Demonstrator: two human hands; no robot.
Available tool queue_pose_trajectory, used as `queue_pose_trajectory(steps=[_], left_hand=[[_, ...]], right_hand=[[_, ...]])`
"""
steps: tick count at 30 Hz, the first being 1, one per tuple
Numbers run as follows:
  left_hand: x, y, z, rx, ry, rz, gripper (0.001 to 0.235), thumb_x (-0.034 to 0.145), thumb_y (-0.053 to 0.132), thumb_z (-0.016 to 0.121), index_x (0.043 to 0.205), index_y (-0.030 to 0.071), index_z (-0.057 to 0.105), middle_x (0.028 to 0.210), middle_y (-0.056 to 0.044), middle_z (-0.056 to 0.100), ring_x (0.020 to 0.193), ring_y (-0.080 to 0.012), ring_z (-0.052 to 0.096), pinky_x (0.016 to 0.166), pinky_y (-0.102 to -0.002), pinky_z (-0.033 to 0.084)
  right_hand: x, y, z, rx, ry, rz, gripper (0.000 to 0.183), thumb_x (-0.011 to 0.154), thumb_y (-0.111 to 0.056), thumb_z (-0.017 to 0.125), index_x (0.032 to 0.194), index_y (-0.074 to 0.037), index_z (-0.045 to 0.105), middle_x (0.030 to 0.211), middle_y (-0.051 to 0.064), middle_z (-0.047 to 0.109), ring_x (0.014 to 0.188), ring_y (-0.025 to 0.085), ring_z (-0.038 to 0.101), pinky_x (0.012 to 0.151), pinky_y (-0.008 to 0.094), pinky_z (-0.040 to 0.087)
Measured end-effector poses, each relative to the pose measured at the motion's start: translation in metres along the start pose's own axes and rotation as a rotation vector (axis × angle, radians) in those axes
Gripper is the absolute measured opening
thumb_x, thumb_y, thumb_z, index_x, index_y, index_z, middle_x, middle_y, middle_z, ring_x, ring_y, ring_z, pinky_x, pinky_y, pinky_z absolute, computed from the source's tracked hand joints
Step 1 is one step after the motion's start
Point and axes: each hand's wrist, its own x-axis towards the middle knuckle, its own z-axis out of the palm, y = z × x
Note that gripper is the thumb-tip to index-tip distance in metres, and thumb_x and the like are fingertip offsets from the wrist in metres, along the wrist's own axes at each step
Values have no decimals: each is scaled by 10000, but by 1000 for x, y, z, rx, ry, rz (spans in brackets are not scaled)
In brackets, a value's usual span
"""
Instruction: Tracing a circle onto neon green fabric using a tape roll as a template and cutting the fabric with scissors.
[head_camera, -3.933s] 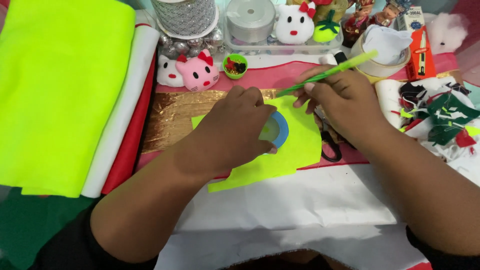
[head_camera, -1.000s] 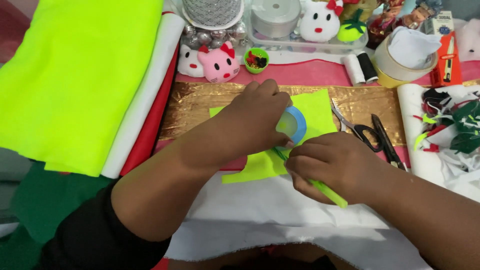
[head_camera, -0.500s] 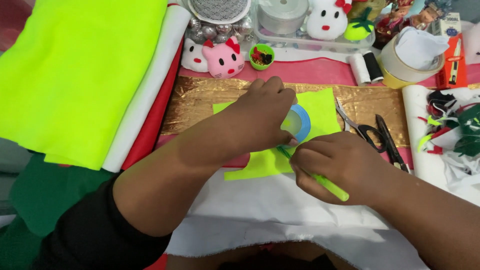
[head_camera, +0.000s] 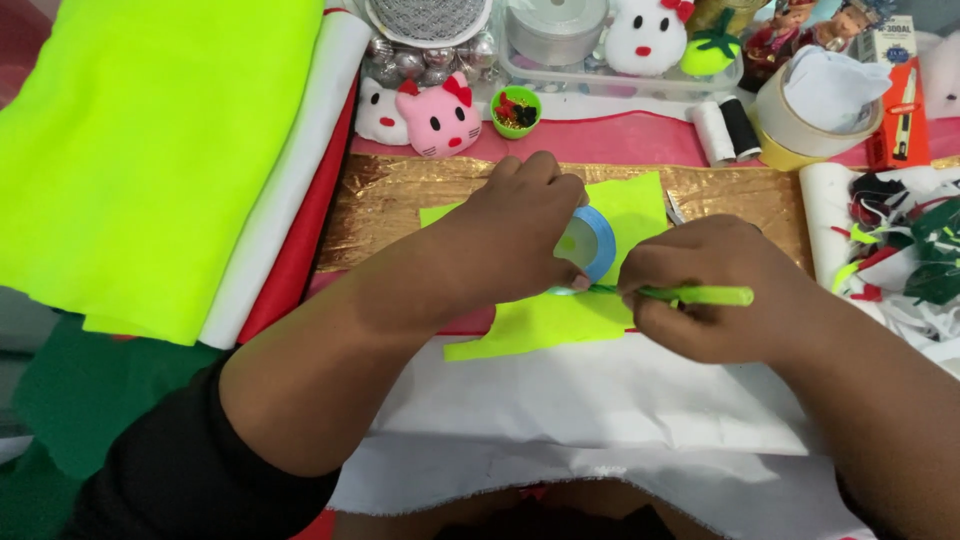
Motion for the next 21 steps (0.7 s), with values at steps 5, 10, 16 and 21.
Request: queue_pose_trajectory(steps=[5, 10, 16, 21], left_hand=[[2, -2, 4, 16, 16, 8, 860, 690, 574, 931, 1344, 140, 579, 1235, -110, 524, 1146, -391, 478, 988, -472, 422], [3, -3, 5, 44, 42, 37, 858, 677, 584, 927, 1331, 143, 589, 1199, -101, 530, 1115, -382, 488, 997, -450, 406], [5, -6, 10, 47, 47, 26, 848, 679, 604, 915, 1315, 147, 589, 1196, -102, 527, 1100, -391, 493, 987, -457, 414], [2, -7, 8, 20, 72, 53, 830, 680, 563, 937, 1308, 139, 597, 1201, -117, 536, 1080, -392, 495, 972, -453, 413]], right_hand=[[-1, 9, -3, 27, -30, 43, 117, 786, -123, 594, 839, -126, 699, 638, -12, 672, 508, 250, 571, 519, 378, 465], [2, -1, 0, 25, 0, 5, 114, 791, -97, 596, 842, -133, 691, 686, -22, 696, 549, 248, 607, 553, 374, 499], [6, -12, 5, 30, 12, -37, 78, 814, -103, 593, 806, -145, 658, 602, -11, 615, 488, 263, 535, 504, 383, 425], [0, -9, 1, 200, 130, 135, 142, 806, -85, 598, 808, -86, 740, 741, 34, 745, 561, 190, 668, 549, 314, 519]])
